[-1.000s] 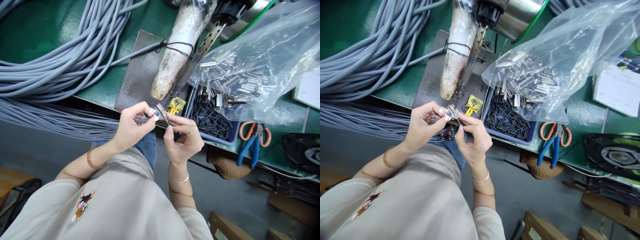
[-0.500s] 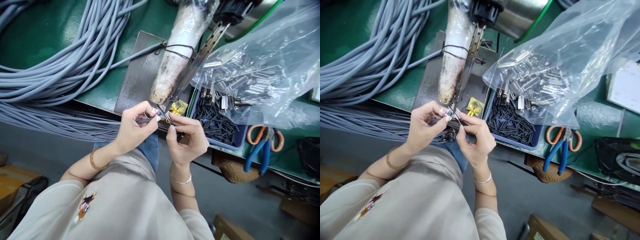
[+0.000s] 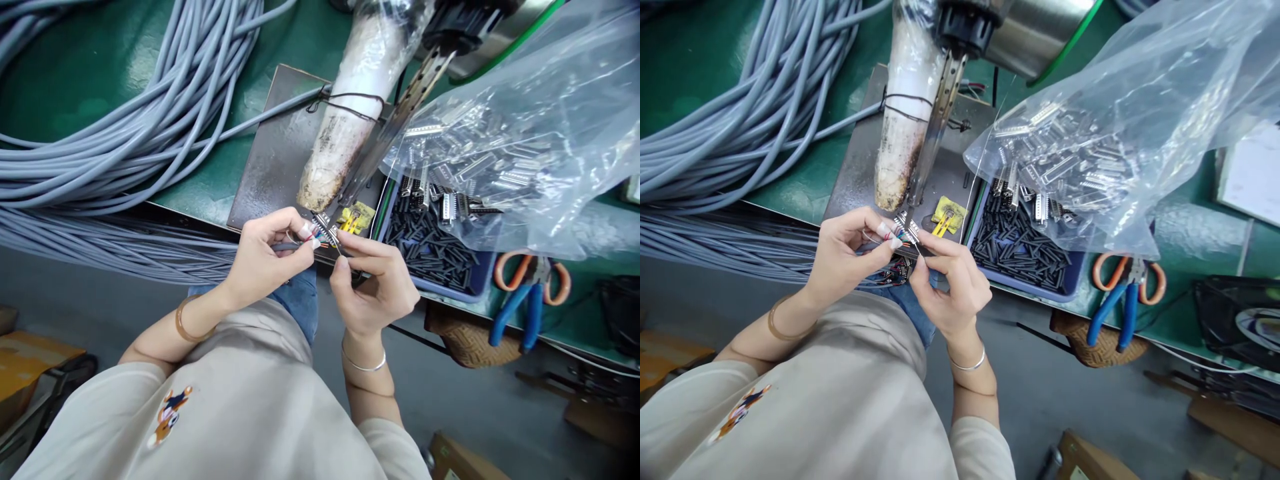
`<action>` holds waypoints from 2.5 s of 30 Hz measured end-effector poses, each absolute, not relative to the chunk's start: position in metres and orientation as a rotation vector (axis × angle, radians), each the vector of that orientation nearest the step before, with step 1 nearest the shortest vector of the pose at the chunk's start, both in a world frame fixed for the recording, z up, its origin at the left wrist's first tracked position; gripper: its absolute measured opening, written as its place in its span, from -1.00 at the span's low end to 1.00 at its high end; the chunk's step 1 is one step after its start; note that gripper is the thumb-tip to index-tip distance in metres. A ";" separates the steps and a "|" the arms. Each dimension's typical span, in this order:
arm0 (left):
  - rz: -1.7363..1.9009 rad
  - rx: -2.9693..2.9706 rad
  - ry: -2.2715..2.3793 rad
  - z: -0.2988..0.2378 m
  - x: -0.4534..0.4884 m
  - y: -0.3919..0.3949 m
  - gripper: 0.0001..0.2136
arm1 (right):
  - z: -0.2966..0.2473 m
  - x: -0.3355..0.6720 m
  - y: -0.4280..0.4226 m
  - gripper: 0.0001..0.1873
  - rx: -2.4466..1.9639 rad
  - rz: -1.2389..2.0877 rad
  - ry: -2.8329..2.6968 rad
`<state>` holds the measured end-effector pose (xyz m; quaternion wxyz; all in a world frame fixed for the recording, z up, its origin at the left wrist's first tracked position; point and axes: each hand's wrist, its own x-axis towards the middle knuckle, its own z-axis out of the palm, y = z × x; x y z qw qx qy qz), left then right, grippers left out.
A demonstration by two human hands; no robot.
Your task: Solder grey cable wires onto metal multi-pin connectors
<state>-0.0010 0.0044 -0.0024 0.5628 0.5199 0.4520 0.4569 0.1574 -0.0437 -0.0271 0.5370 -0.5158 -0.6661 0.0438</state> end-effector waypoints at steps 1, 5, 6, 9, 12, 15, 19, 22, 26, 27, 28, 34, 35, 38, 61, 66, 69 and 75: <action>1.067 1.211 1.047 -0.002 -0.002 0.005 -0.81 | -0.027 0.157 -0.044 -0.83 -1.235 0.139 -1.569; 1.082 1.167 0.993 -0.001 -0.002 0.006 -0.82 | -0.023 0.157 -0.044 -0.83 -1.253 0.230 -1.556; 1.094 1.163 0.997 -0.001 -0.002 0.006 -0.81 | -0.023 0.157 -0.044 -0.84 -1.249 0.223 -1.561; 1.128 1.183 1.043 -0.001 0.000 0.004 -0.81 | -0.022 0.157 -0.043 -0.84 -1.239 0.153 -1.582; 1.148 1.225 1.076 0.000 0.003 0.003 -0.81 | -0.023 0.157 -0.042 -0.84 -1.244 0.106 -1.610; 1.144 1.254 1.105 0.001 0.004 0.003 -0.82 | -0.024 0.158 -0.040 -0.83 -1.245 0.111 -1.605; 1.173 1.278 1.115 0.003 0.004 0.005 -0.82 | -0.023 0.159 -0.036 -0.83 -1.235 0.112 -1.601; 1.174 1.276 1.119 0.004 0.005 0.006 -0.81 | -0.019 0.159 -0.034 -0.83 -1.239 0.093 -1.603; 1.172 1.263 1.109 0.002 0.004 0.006 -0.78 | -0.017 0.159 -0.034 -0.82 -1.240 0.051 -1.644; 1.168 1.259 1.104 0.001 0.003 0.006 -0.78 | -0.018 0.159 -0.035 -0.82 -1.238 0.039 -1.664; 1.162 1.255 1.099 0.000 0.002 0.006 -0.79 | -0.019 0.159 -0.036 -0.82 -1.235 0.029 -1.682; 1.112 1.234 1.065 -0.001 -0.001 0.008 -0.80 | -0.024 0.160 -0.037 -0.81 -1.219 0.022 -1.693; 1.108 1.231 1.064 0.000 -0.001 0.008 -0.80 | -0.025 0.160 -0.037 -0.81 -1.219 0.026 -1.684; 1.111 1.219 1.072 0.001 0.000 0.007 -0.79 | -0.024 0.159 -0.036 -0.79 -1.228 0.043 -1.670; 1.205 1.320 1.124 0.007 0.004 0.006 -0.84 | -0.019 0.159 -0.030 -0.80 -1.231 0.015 -1.674; 1.184 1.336 1.135 0.008 0.003 0.005 -0.84 | -0.014 0.157 -0.034 -0.81 -1.223 -0.088 -1.759; 1.122 1.322 1.164 0.007 0.002 0.004 -0.85 | -0.015 0.157 -0.036 -0.82 -1.208 -0.154 -1.827; 1.074 1.261 1.062 0.005 -0.002 0.005 -0.86 | -0.020 0.156 -0.036 -0.81 -1.276 -0.002 -1.629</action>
